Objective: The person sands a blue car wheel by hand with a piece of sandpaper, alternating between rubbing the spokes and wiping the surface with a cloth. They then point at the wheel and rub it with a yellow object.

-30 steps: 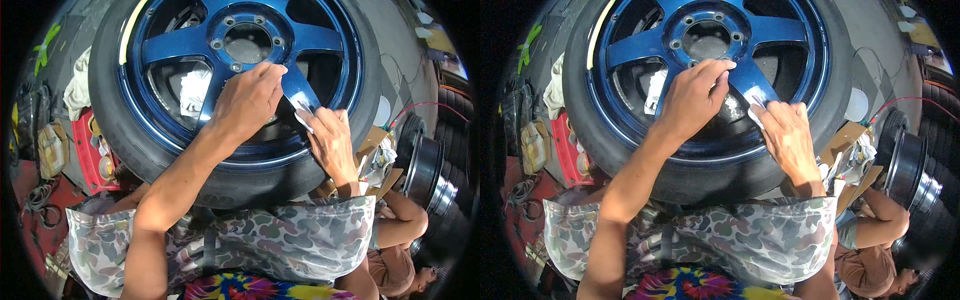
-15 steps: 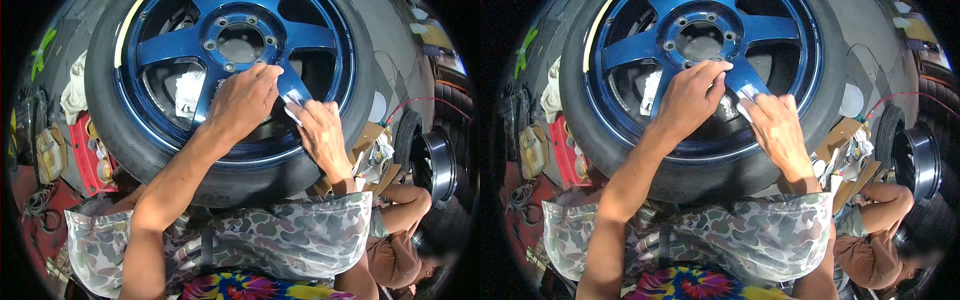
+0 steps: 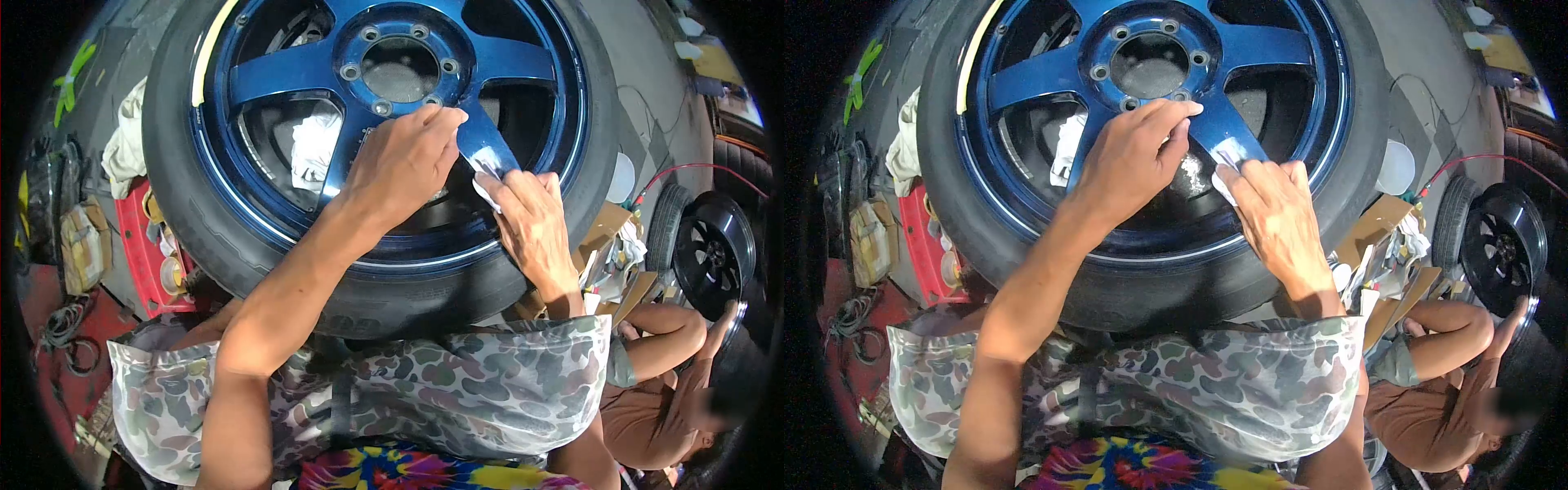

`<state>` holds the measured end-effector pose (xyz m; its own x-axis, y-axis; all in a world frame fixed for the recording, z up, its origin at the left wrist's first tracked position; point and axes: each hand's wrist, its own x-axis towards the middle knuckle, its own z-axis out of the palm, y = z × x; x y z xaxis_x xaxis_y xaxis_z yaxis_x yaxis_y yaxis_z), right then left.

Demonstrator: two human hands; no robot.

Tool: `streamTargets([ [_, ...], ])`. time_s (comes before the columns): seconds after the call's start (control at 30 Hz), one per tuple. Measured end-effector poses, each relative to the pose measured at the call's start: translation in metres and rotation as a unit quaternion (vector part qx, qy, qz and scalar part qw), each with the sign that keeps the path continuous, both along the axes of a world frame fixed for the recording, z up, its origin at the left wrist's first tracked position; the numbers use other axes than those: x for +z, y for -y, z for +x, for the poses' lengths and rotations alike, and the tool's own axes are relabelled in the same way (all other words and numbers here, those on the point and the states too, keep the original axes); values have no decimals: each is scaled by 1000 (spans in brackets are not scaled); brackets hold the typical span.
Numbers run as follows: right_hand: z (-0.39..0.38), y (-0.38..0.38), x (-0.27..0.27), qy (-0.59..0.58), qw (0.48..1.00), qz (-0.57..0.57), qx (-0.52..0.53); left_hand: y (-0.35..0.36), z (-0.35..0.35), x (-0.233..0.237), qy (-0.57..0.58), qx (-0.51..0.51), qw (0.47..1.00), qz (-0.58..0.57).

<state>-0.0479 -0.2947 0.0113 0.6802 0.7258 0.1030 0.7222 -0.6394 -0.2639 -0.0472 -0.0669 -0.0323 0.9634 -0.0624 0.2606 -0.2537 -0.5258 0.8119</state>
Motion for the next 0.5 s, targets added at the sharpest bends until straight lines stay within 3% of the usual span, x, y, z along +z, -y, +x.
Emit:
streamTargets([
  [0.33, -4, 0, 7, -20, 999, -50, -5, 0, 2, -6, 47, -3, 999, 5],
  [0.5, 3, -12, 5, 13, 1000, 4, 2, 1, 3, -7, 51, -7, 999, 15],
])
